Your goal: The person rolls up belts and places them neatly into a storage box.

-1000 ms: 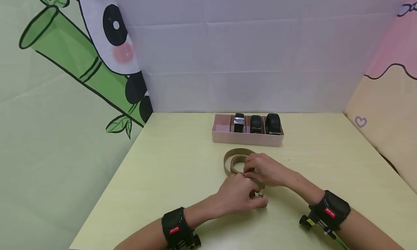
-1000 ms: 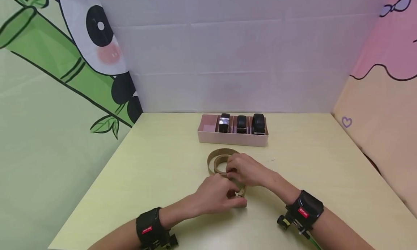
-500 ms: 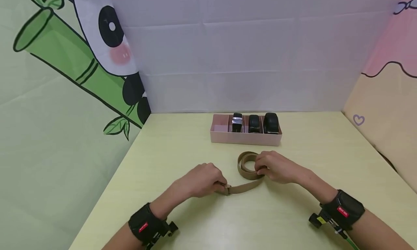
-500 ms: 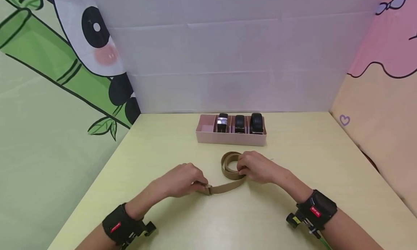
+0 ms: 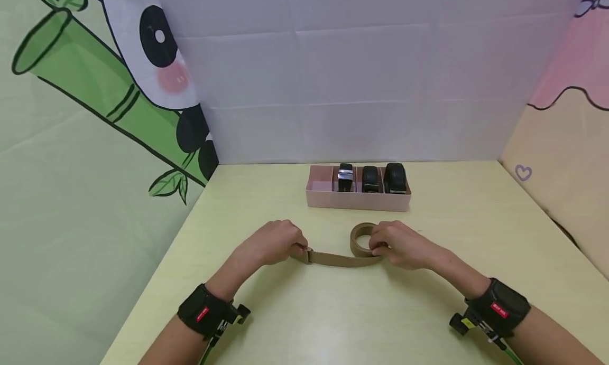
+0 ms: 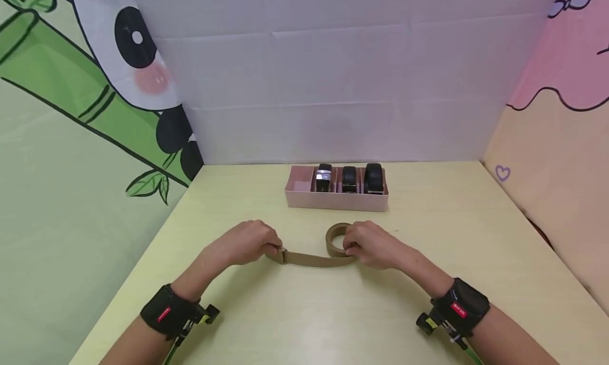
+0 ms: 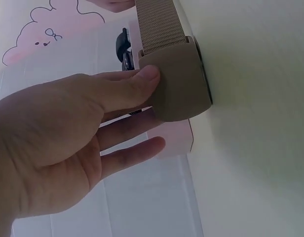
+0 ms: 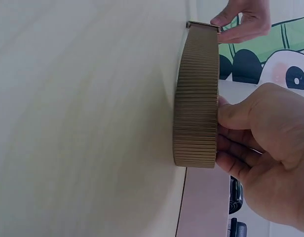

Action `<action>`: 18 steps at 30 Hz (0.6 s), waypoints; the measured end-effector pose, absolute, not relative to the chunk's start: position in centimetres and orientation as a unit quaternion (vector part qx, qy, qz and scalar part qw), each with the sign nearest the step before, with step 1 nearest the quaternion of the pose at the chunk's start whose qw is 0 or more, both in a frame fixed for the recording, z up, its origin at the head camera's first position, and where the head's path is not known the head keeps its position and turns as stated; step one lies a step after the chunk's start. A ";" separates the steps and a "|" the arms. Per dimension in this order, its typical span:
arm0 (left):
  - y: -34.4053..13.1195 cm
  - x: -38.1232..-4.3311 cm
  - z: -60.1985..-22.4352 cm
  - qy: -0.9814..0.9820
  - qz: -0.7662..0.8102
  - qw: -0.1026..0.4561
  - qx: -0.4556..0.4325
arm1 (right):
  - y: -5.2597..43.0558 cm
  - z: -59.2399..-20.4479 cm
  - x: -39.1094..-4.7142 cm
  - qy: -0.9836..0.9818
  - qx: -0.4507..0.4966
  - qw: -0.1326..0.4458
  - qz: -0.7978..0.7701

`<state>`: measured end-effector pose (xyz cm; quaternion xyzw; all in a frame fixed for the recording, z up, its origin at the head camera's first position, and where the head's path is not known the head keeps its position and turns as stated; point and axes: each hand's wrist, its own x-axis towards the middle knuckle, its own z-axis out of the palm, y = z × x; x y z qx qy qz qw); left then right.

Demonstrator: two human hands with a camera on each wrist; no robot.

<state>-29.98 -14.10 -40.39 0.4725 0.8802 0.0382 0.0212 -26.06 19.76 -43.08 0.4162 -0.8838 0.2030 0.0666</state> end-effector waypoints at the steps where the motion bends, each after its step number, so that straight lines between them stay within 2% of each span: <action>1: -14.0 -29.9 -40.4 0.879 0.041 0.027 0.474 | 19.7 -43.1 -26.0 -0.885 0.414 0.070 0.204; 7: -11.8 -28.5 -40.7 0.851 0.063 0.032 0.520 | 19.7 -43.4 -25.7 -0.885 0.405 0.085 0.212; 18: -3.3 -25.9 -42.6 0.830 0.109 -0.057 0.545 | 19.5 -42.9 -25.9 -0.890 0.408 0.072 0.193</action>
